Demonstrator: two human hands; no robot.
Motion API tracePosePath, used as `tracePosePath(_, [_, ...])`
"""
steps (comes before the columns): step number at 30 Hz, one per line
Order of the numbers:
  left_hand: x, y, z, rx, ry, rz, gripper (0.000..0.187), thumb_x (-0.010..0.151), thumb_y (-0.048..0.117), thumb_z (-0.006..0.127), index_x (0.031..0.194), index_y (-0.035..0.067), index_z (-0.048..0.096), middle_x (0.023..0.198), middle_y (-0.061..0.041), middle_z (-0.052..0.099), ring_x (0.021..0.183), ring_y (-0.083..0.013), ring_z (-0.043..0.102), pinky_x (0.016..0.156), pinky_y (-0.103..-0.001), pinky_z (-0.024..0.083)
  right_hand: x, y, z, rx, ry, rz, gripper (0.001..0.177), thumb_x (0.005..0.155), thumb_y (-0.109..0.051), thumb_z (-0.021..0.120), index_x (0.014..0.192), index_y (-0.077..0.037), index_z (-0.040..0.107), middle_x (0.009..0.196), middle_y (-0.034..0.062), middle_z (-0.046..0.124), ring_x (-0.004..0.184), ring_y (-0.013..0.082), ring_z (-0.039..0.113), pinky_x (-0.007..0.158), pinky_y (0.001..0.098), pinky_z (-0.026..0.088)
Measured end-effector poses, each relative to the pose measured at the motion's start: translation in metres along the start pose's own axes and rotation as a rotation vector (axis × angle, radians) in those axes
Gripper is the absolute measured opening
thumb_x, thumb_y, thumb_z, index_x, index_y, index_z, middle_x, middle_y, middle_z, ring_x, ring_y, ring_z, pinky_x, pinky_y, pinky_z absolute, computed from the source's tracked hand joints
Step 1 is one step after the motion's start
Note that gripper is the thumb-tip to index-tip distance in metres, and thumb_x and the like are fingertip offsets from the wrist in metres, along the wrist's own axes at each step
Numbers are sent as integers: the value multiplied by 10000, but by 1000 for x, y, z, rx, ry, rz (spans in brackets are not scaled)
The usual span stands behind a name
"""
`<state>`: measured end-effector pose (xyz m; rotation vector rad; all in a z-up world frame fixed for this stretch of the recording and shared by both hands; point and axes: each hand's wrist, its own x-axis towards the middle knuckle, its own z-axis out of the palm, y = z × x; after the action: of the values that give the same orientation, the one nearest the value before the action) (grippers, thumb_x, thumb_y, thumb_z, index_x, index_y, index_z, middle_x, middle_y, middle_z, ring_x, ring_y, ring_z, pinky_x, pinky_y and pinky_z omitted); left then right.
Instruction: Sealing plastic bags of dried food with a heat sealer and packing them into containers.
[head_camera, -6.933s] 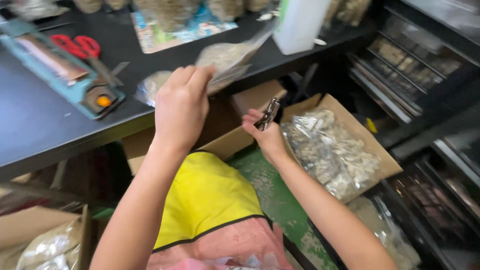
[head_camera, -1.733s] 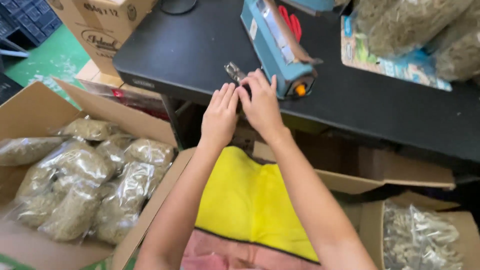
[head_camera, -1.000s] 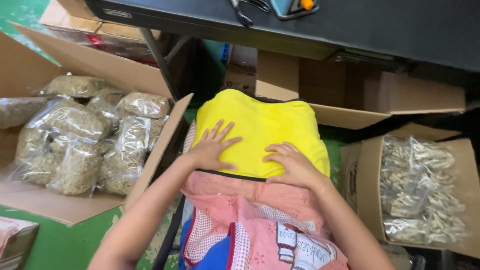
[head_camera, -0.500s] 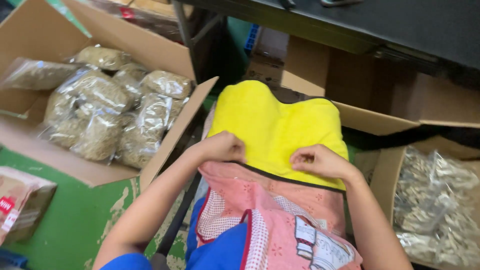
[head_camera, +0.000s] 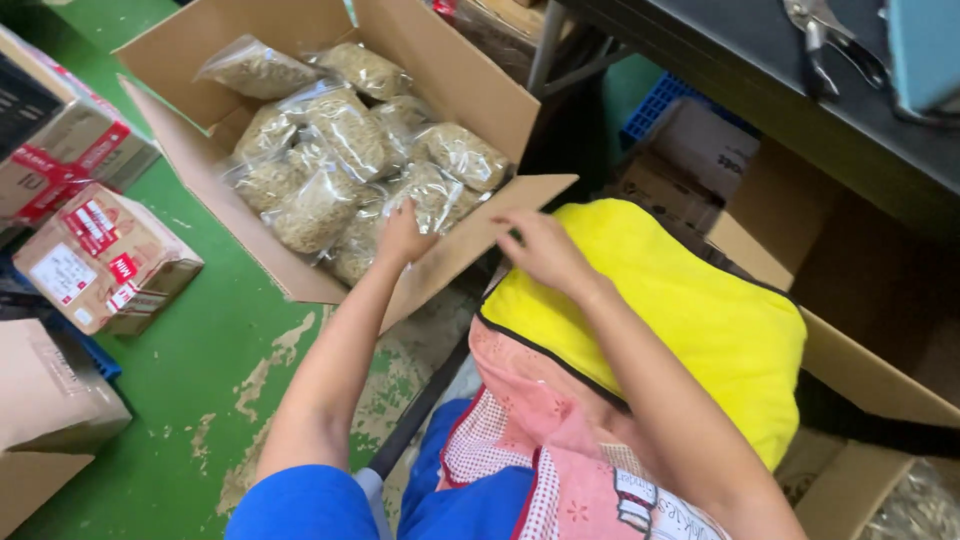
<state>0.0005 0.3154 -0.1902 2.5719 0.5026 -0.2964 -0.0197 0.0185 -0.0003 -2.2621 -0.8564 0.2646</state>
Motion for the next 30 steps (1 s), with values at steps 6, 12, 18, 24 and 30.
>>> tracePosePath(6, [-52,-17,-5,-13,-82,-242,1152,845,483,793,1649,219,11,1676,-236,143,1529,-509,166,1119,-772,299,3,-5,72,-370,-439,-56,572,807,-97,642,1374,-174,635,1439,96,605,1430,324,465,1223,665,173])
tracePosePath(12, [-49,-31,-3,-138,-109,-263,1256,765,580,794,1650,322,-59,1698,-184,81,1548,-470,168,1153,-728,319,30,75,172,-716,-42,-439,233,944,-231,602,1143,-316,687,1186,-38,719,1235,205,614,1038,516,445])
tracePosePath(18, [-49,-17,-15,-139,-120,-327,1282,703,528,841,1636,240,10,1584,-235,238,1483,-473,316,1157,-615,364,25,74,168,-685,-154,-392,218,935,-204,527,771,-280,650,750,-107,662,817,136,719,696,360,601])
tracePosePath(24, [-13,-67,3,-264,-79,-350,1017,712,431,837,1548,91,368,1433,-270,471,1361,-454,518,1039,-558,493,5,59,150,-654,-191,-393,199,951,-216,526,800,-287,634,760,-99,662,813,160,732,710,375,606])
tracePosePath(30, [-52,-57,-14,-730,-85,-624,756,795,42,767,1453,-139,441,1397,-407,495,1263,-569,539,850,-698,551,-23,26,78,-464,-331,-161,424,912,-82,547,1306,-175,674,1366,99,670,1345,265,574,1158,472,391])
